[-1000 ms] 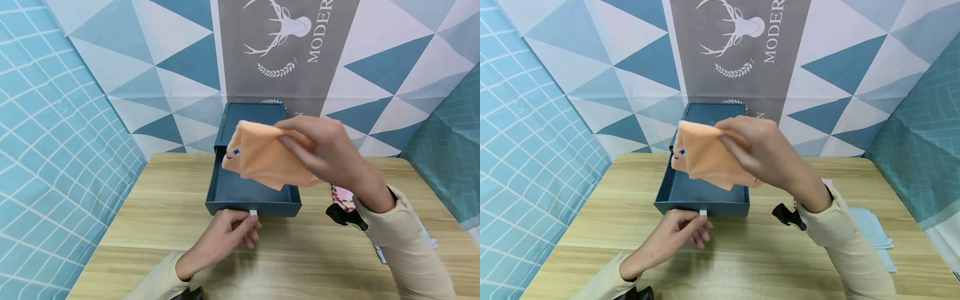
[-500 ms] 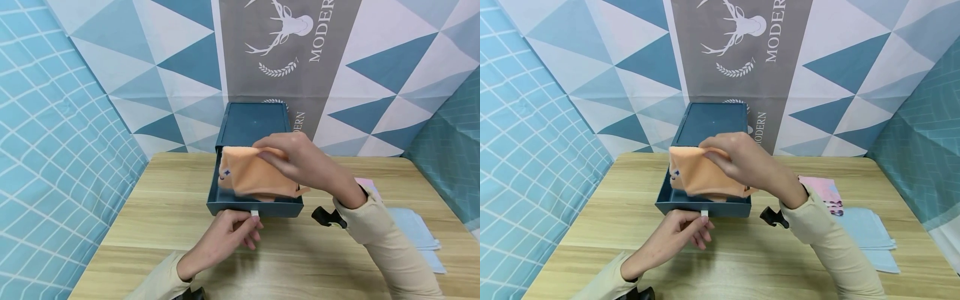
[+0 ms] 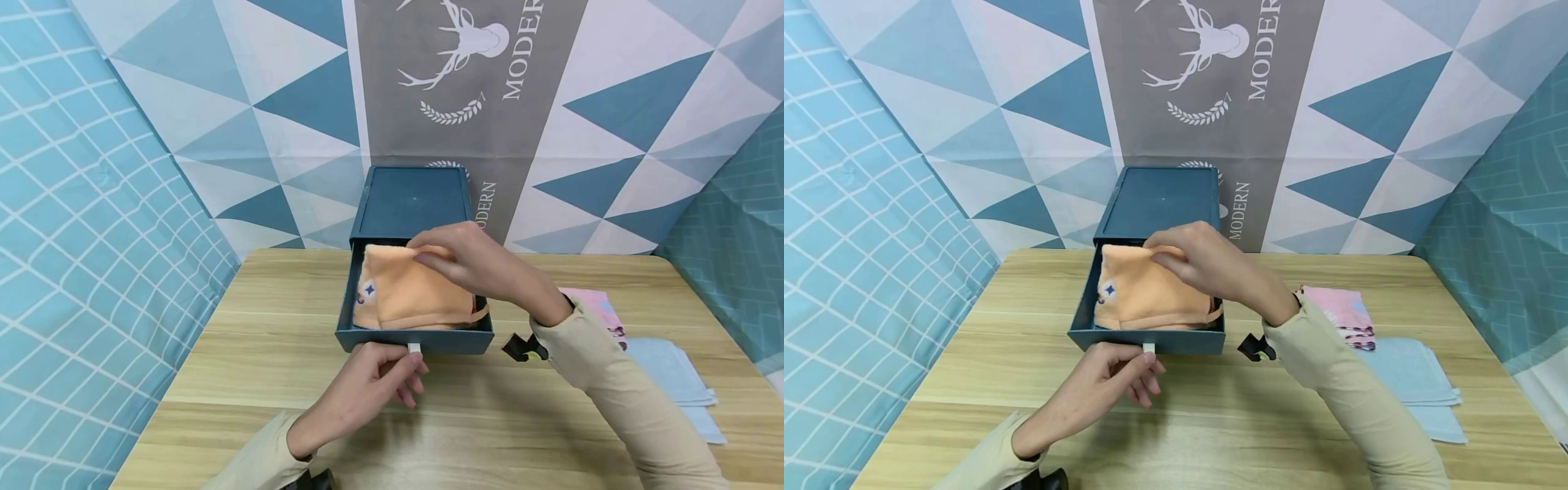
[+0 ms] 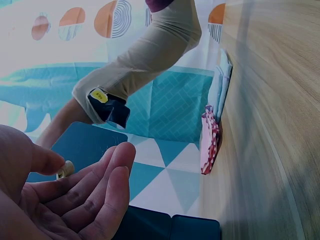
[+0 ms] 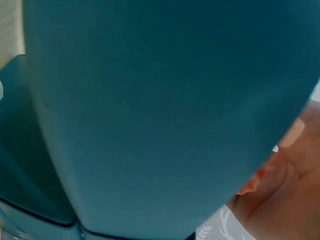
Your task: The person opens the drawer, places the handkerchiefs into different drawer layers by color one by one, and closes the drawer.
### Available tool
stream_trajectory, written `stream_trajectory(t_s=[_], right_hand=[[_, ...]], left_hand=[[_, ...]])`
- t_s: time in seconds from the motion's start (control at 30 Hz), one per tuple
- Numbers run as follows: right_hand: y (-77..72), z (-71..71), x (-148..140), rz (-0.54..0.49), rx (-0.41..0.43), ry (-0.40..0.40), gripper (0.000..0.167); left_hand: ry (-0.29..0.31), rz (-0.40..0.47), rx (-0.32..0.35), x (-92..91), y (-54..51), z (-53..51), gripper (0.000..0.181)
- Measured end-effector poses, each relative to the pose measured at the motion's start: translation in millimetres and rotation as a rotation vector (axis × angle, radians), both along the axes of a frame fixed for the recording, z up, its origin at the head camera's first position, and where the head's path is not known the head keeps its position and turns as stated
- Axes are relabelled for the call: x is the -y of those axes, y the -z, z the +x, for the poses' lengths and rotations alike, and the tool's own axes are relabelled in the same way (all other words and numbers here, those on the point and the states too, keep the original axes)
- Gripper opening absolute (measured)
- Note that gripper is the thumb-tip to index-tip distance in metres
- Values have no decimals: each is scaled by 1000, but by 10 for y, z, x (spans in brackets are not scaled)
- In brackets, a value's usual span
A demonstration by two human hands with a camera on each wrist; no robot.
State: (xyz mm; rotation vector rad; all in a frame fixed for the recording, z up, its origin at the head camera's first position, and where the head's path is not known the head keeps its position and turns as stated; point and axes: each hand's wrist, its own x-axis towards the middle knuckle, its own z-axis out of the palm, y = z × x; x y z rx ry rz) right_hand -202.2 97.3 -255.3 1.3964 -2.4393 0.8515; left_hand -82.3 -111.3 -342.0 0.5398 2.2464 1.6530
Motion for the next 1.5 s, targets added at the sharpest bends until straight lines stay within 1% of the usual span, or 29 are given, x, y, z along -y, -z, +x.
stream_trajectory(t_s=[0.23,0.47,0.57,0.73,0.93,1.03,1.2,1.37,1.43,1.5], right_hand=[[79,-16,54,40,66,-20,20],[141,-54,97,86,66,-39,18],[163,-66,113,122,67,-34,18],[181,-70,136,186,66,4,19],[173,-32,154,279,68,107,25],[162,-5,155,313,43,145,30],[127,49,137,316,-34,190,36],[72,103,99,306,-112,216,32],[57,115,77,291,-138,214,30],[49,118,47,253,-166,200,28]], left_hand=[[4,-4,5,-2,3,-8,31],[3,0,18,-4,-1,-9,30],[2,1,21,-6,0,-8,30],[1,2,20,-7,2,-6,30],[0,4,17,-4,4,-6,30],[1,8,16,-3,4,-6,31],[2,8,14,-6,2,-9,31],[0,3,17,-8,-3,-10,30],[-1,1,21,-5,-8,-8,30],[-4,-1,24,0,-11,-6,30]])
